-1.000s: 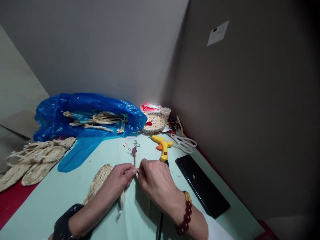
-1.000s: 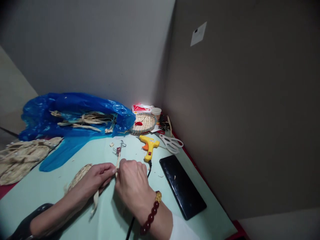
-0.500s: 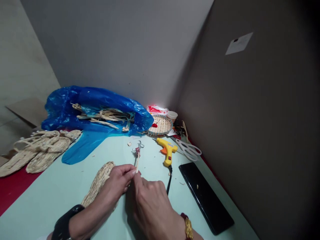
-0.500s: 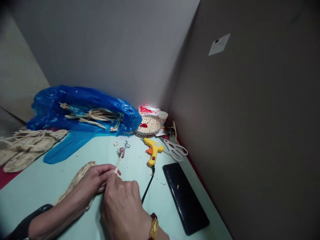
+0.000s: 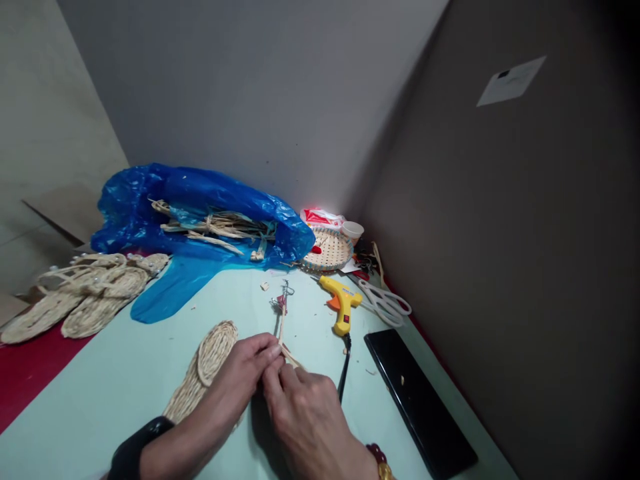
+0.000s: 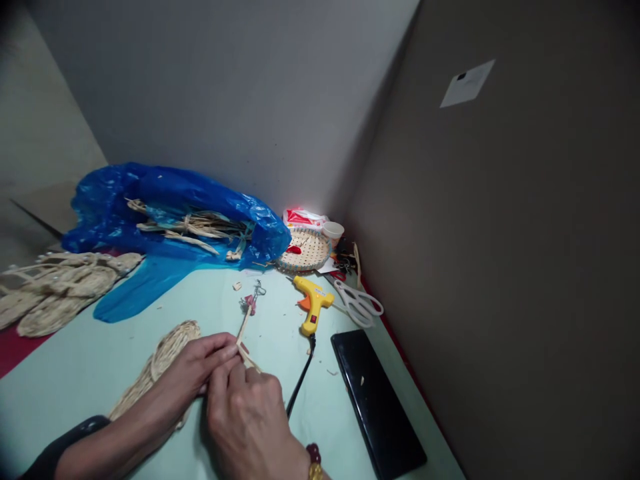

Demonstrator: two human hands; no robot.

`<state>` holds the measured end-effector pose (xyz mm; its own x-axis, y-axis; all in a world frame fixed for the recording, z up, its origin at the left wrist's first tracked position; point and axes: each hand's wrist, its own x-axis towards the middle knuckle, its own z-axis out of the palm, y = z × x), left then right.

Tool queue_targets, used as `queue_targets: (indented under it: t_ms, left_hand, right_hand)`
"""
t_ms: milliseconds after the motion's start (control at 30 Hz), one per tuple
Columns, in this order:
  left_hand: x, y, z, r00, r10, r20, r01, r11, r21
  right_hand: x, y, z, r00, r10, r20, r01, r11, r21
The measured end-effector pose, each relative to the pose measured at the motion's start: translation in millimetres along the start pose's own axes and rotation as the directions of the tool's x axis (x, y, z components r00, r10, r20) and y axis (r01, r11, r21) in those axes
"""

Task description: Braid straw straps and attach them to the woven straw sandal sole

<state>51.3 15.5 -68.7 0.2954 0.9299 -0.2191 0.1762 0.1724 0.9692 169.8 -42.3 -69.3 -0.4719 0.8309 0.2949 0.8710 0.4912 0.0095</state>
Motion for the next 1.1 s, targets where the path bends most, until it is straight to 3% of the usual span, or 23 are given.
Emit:
queue_targets:
  t_ms: [67, 133, 200, 233, 300, 367, 600, 733, 900, 1100]
  left_hand:
    - [0.5, -0.1, -1.0, 1.000, -0.012, 0.015, 0.012, 1.000, -0.011]
    - [0.4, 1.3, -1.9, 1.000, -0.007, 0.016, 0.007, 1.000, -0.007]
    - [-0.3, 3.0, -2.5, 1.000, 0.004, 0.014, -0.004, 1.000, 0.000]
    - [-0.7, 3.5, -2.7, 1.000, 0.008, 0.014, -0.009, 1.000, 0.008]
    - [-1.4, 3.0, -3.4, 1.000, 0.014, 0.016, -0.014, 0.999, 0.035]
    - [-1.7, 0.8, -4.3, 1.000, 0.018, 0.018, -0.019, 0.997, 0.071]
    - [-1.2, -1.5, -5.2, 1.000, 0.004, 0.003, -0.004, 0.973, 0.230]
    - [-3.5, 4.7, -5.7, 0.999, 0.049, -0.006, -0.045, 0.944, 0.326]
    - [-8.1, 10.2, -6.5, 0.993, 0.119, 0.018, -0.115, 0.891, 0.440]
    - [-10.4, 18.4, -9.6, 0.972, 0.232, 0.025, -0.206, 0.803, 0.559]
  right_hand:
    - [0.6, 4.4, -5.2, 0.997, 0.040, -0.058, -0.033, 0.992, 0.121]
    - [2.6, 11.5, -10.6, 0.972, 0.207, -0.109, -0.167, 0.941, 0.295]
    - [6.1, 20.7, -13.4, 0.920, 0.389, -0.052, -0.318, 0.816, 0.483]
    - [8.3, 25.4, -13.5, 0.903, 0.428, 0.037, -0.368, 0.728, 0.579]
    - [12.8, 33.9, -12.2, 0.890, 0.388, 0.241, -0.430, 0.534, 0.728]
    - [16.9, 39.9, -10.7, 0.885, 0.309, 0.349, -0.452, 0.391, 0.801]
    - [23.3, 47.0, -7.6, 0.831, 0.405, 0.381, -0.488, 0.203, 0.849]
    - [22.5, 45.6, -0.6, 0.790, 0.468, 0.396, -0.512, 0.147, 0.846]
    - [22.2, 44.4, 2.1, 0.786, 0.458, 0.416, -0.523, 0.132, 0.842]
    - [22.0, 40.2, -2.0, 0.783, 0.547, 0.297, -0.511, 0.292, 0.809]
